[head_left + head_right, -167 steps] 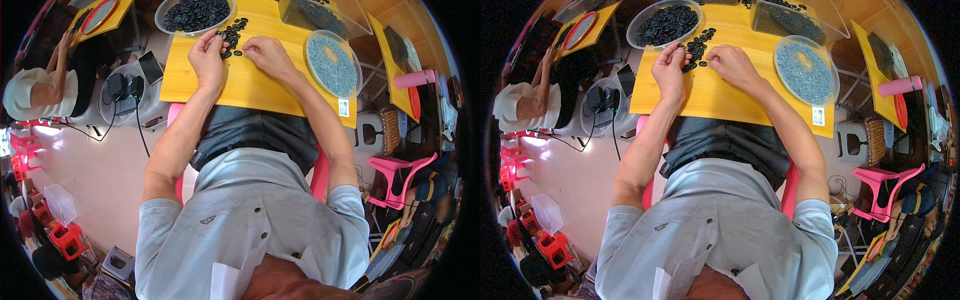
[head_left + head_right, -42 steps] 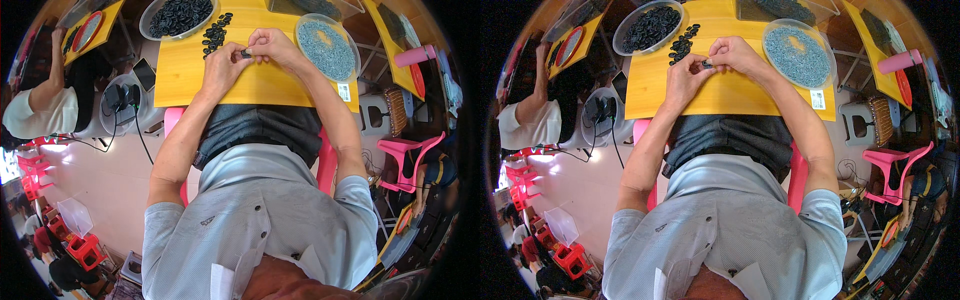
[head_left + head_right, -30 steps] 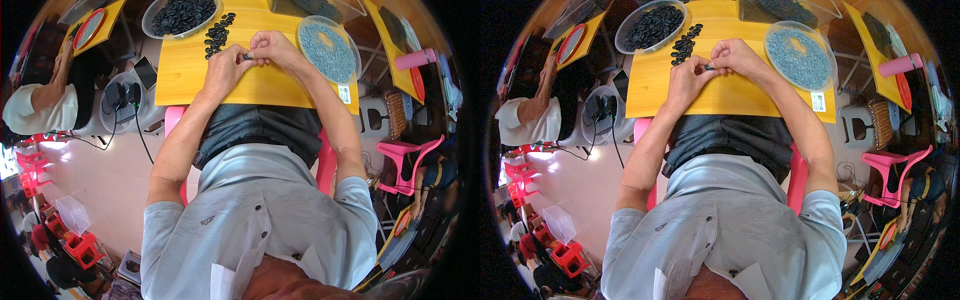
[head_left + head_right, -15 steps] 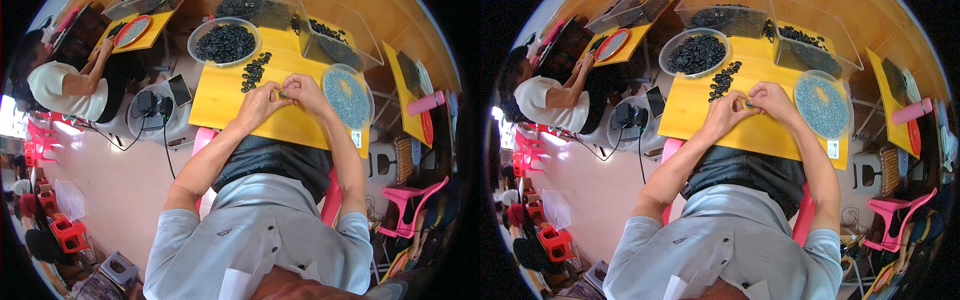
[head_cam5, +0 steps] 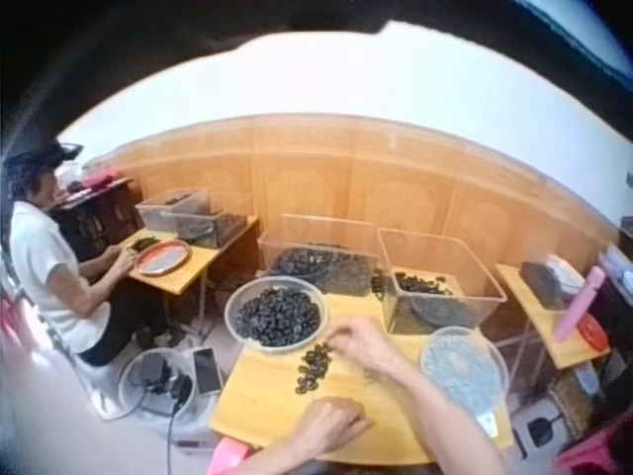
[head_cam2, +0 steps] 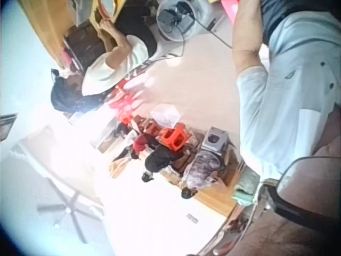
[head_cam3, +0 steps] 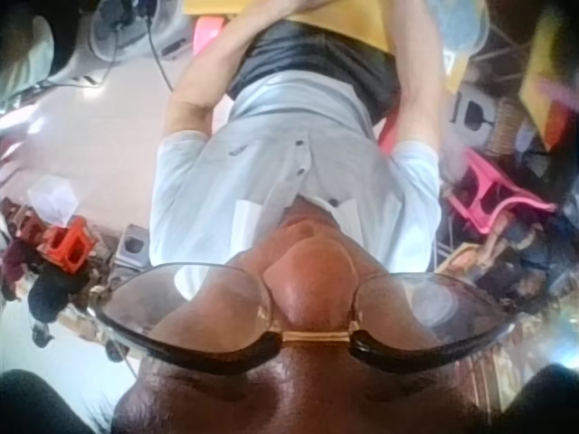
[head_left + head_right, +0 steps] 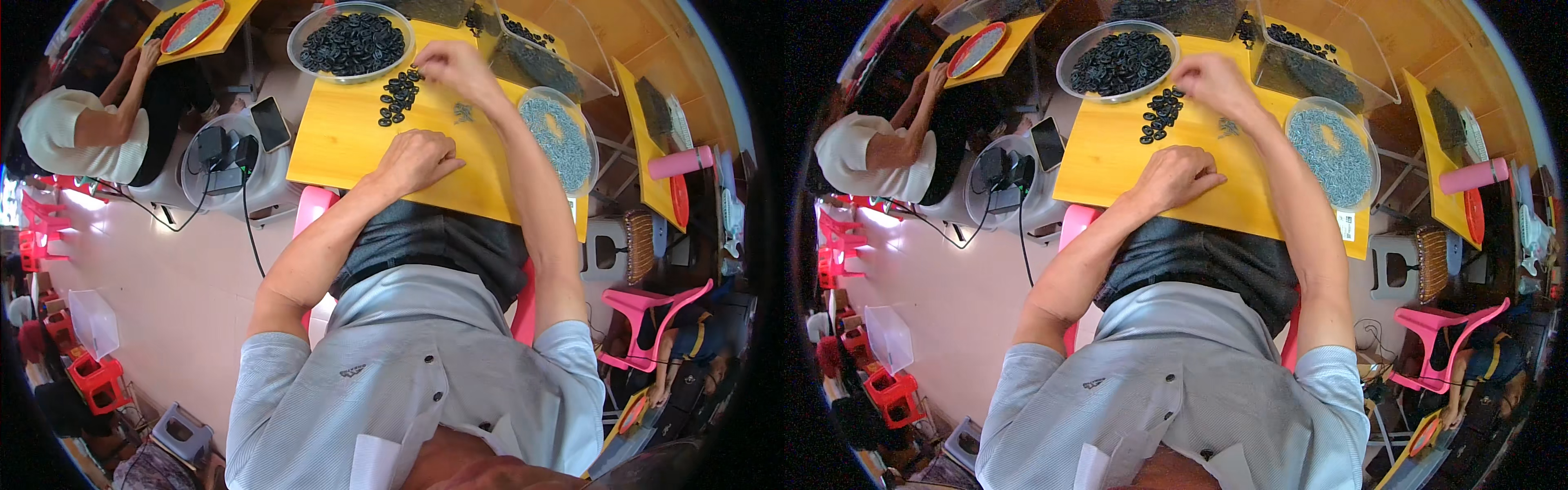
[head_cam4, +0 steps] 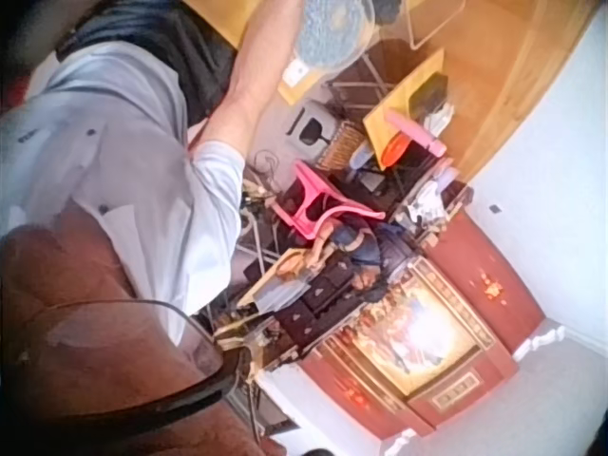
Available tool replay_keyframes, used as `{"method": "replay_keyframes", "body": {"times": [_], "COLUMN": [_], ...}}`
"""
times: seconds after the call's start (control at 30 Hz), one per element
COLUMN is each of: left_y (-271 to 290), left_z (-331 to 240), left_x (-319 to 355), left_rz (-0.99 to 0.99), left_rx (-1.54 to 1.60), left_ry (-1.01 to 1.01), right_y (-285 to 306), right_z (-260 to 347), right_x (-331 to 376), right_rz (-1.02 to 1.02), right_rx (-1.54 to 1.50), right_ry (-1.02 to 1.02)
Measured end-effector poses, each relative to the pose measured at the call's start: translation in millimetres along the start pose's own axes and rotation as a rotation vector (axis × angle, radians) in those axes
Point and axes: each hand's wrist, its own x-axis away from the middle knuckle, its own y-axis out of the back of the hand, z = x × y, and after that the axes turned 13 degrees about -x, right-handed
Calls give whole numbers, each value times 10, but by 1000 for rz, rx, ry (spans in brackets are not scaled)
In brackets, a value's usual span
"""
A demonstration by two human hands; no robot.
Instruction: The person assembles plastic clips by picking up small pins from a dish and inserting them into the holes of black plastic components by hand.
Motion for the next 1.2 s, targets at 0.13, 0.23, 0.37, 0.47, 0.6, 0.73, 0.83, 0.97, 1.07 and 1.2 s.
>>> {"method": "replay_keyframes", "body": {"times": [0.13,0.23,0.37,0.47,0.6,0.73,0.83,0.97,1.07,1.2], "left_y": [-20,-40,-35,-21,-7,-50,-63,-4,1,-17], "left_z": [-9,-3,-14,-6,38,127,179,190,187,194], "left_x": [11,-4,10,3,-50,-118,-138,-127,-122,-138], "left_rz": [12,40,41,24,-93,-244,-161,-15,-63,-135], "left_rx": [-44,-31,-32,42,290,845,1053,1104,1153,1135], "left_ry": [4,16,13,40,297,497,543,527,569,623], "right_y": [-252,-316,-294,-184,28,133,105,40,61,198], "right_z": [-138,-207,-239,-221,-173,-78,-114,-98,-116,-225], "right_x": [164,193,256,368,641,893,979,1049,1055,1067], "right_rz": [136,150,131,107,-60,-104,-40,-54,-75,-234], "right_rx": [254,395,381,401,292,373,461,510,404,398], "right_ry": [-14,30,0,16,88,319,510,515,508,265]}}
